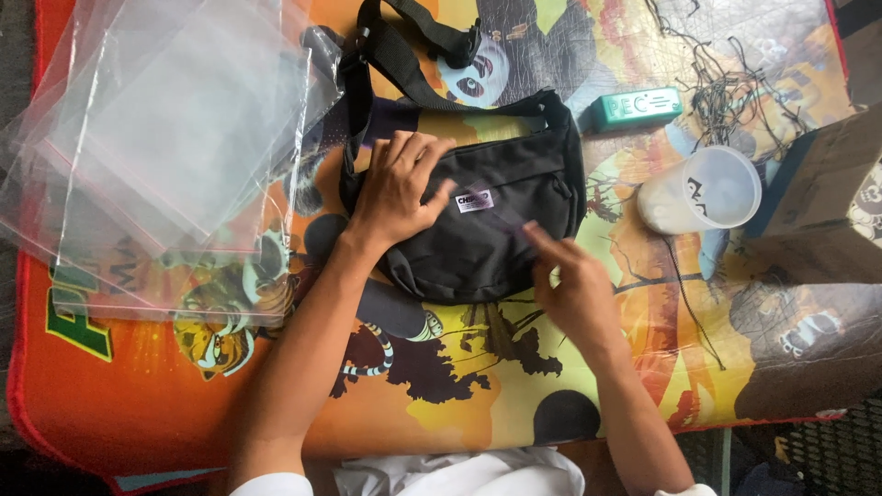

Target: The person uses a purple toothbrush to scrub the surface of a black shoulder bag placed on a colorful mat. They repeatedly brush the front, sides, and zipper areas of the bag.

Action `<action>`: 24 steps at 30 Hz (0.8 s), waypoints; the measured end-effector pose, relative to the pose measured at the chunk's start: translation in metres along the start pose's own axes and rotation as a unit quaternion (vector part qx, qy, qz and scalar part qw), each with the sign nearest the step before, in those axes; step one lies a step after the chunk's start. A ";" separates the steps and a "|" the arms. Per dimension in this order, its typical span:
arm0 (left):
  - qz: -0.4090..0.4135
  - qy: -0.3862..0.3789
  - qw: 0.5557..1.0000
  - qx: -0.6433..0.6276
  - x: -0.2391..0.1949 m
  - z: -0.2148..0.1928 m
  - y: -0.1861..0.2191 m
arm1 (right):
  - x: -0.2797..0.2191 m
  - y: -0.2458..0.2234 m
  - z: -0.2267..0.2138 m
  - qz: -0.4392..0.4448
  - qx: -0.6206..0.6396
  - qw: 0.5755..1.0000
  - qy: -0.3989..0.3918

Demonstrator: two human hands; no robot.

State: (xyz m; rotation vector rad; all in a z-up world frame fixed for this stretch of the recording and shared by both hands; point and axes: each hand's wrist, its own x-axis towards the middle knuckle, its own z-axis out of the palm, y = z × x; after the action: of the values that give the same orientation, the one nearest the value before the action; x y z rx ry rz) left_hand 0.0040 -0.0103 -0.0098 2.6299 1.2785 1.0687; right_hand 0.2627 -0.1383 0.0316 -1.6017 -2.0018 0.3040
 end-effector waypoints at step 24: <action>-0.023 0.024 0.999 -0.023 -0.005 -0.003 -0.003 | -0.022 -0.016 -0.011 0.010 0.092 0.995 0.042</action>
State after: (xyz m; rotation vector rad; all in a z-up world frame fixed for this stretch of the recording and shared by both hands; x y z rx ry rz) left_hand -0.0017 -0.0120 -0.0114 2.5438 1.2989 1.1477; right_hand 0.2590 -0.1656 0.0425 -1.4947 -1.8395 0.4108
